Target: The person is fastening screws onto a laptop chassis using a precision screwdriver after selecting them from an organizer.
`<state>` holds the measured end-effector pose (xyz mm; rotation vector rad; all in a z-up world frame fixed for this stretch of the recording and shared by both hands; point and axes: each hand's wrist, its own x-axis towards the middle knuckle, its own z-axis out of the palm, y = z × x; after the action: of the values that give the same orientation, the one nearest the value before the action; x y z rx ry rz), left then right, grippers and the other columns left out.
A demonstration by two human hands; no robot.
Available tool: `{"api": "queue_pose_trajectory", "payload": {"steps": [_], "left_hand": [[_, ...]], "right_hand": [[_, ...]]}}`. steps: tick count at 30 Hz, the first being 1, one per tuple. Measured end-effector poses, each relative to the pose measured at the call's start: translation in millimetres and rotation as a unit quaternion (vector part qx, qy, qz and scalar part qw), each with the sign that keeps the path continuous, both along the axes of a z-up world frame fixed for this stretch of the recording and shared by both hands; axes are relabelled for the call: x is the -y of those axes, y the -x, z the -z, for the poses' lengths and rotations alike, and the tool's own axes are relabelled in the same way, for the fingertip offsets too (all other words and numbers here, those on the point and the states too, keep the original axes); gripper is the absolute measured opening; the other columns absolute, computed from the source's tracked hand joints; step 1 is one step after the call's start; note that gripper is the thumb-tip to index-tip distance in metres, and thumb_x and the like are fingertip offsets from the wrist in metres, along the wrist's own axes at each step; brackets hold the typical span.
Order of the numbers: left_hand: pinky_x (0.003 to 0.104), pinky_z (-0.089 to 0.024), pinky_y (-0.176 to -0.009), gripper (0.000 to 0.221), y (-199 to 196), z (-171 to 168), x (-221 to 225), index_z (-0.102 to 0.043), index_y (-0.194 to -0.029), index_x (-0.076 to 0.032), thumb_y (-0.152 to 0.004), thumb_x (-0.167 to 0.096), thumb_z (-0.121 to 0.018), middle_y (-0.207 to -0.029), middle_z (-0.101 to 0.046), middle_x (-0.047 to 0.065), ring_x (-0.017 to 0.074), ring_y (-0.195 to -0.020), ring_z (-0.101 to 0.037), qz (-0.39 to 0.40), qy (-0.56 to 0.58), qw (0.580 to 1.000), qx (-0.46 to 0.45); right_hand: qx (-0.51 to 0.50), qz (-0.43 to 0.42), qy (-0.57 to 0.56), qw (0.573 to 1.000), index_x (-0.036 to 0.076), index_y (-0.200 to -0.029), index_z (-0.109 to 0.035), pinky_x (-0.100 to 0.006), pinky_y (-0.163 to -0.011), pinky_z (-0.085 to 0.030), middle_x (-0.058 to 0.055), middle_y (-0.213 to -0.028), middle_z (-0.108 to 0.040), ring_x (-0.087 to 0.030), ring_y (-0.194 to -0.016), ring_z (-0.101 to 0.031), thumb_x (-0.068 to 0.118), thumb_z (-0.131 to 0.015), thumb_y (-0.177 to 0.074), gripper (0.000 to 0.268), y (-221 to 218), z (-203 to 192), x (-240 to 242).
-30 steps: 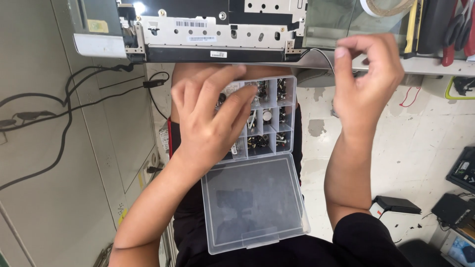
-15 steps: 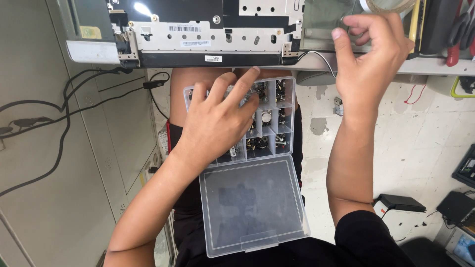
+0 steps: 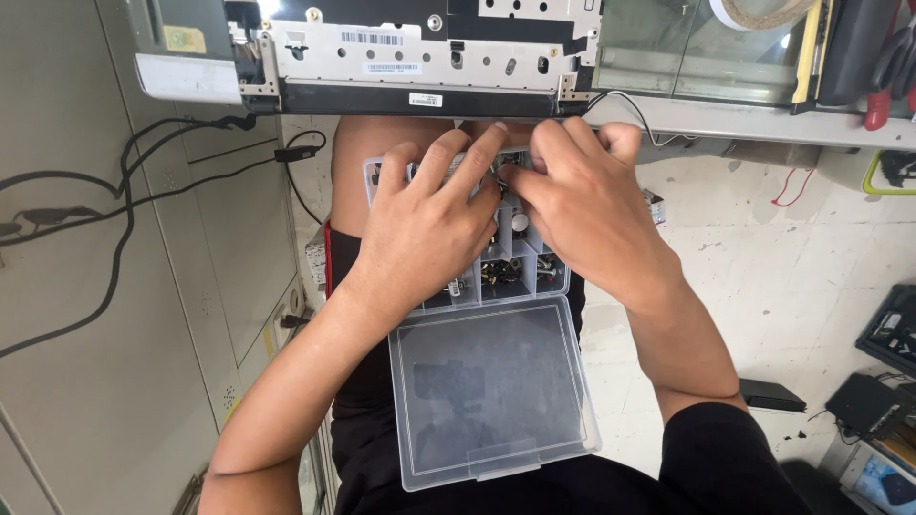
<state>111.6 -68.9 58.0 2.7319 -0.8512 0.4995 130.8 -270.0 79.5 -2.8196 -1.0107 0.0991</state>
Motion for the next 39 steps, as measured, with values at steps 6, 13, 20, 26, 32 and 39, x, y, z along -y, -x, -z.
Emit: {"api": "queue_pose_trajectory", "payload": {"steps": [6, 13, 20, 26, 32, 39], "left_hand": [[0.038, -0.045, -0.083, 0.006, -0.4, -2.4, -1.1, -0.068, -0.082, -0.018, -0.087, -0.017, -0.067, -0.135, -0.063, 0.0, 0.018, -0.114, -0.062, 0.0, 0.013, 1.0, 0.011], [0.041, -0.03, -0.09, 0.007, 3.5, 12.3, 2.3, -0.075, -0.085, -0.02, -0.081, -0.021, -0.07, -0.128, -0.06, 0.001, 0.0208, -0.12, -0.052, -0.003, 0.032, 0.999, -0.026], [0.042, -0.029, -0.09, 0.009, 3.2, 10.9, 3.4, -0.076, -0.088, -0.021, -0.081, -0.021, -0.07, -0.131, -0.06, 0.001, 0.021, -0.122, -0.05, -0.002, 0.023, 0.999, -0.038], [0.043, -0.027, -0.091, 0.012, 2.6, 7.4, 4.6, -0.078, -0.089, -0.022, -0.081, -0.021, -0.069, -0.132, -0.06, 0.001, 0.0209, -0.124, -0.048, -0.003, 0.01, 0.998, -0.056], [0.044, -0.027, -0.091, 0.014, 5.6, 8.9, 5.1, -0.077, -0.091, -0.021, -0.081, -0.021, -0.068, -0.134, -0.059, 0.001, 0.0207, -0.125, -0.047, -0.011, 0.013, 0.997, -0.072], [0.043, -0.026, -0.09, 0.011, 7.3, -3.9, 3.9, -0.076, -0.095, -0.016, -0.086, -0.018, -0.07, -0.135, -0.06, 0.003, 0.0233, -0.121, -0.05, -0.036, 0.112, 0.99, -0.075]], "right_hand": [[0.02, -0.029, 0.058, 0.998, 0.015, -0.081, -0.069, -0.041, -0.08, -0.028, -0.001, -0.092, -0.049, -0.022, -0.089, -0.052, 0.008, -0.066, -0.097, 0.018, -14.6, 0.2, -9.9], [0.031, -0.049, -0.003, 0.998, 0.015, -0.091, -0.071, -0.041, -0.082, -0.03, 0.002, -0.092, -0.047, -0.018, -0.086, -0.048, 0.012, -0.065, -0.094, 0.007, -13.8, 28.7, 0.6], [0.042, -0.047, -0.006, 0.998, 0.014, -0.09, -0.072, -0.04, -0.082, -0.03, 0.001, -0.088, -0.052, -0.017, -0.085, -0.051, 0.009, -0.067, -0.093, 0.008, -11.1, 31.4, 3.2], [0.119, -0.057, 0.029, 0.991, 0.013, -0.095, -0.068, -0.038, -0.084, -0.031, 0.001, -0.088, -0.052, -0.017, -0.084, -0.049, 0.008, -0.06, -0.098, 0.01, -3.5, 28.8, -1.5], [0.1, -0.042, -0.004, 0.994, 0.009, -0.104, -0.065, -0.039, -0.081, -0.031, 0.0, -0.088, -0.048, -0.019, -0.083, -0.05, 0.005, -0.051, -0.103, 0.014, 2.9, 44.5, 8.7], [0.096, -0.004, -0.111, 0.989, 0.01, -0.094, -0.063, -0.038, -0.079, -0.029, -0.001, -0.089, -0.052, -0.02, -0.083, -0.054, 0.014, -0.064, -0.101, 0.009, 6.9, 40.8, 6.9]]}}
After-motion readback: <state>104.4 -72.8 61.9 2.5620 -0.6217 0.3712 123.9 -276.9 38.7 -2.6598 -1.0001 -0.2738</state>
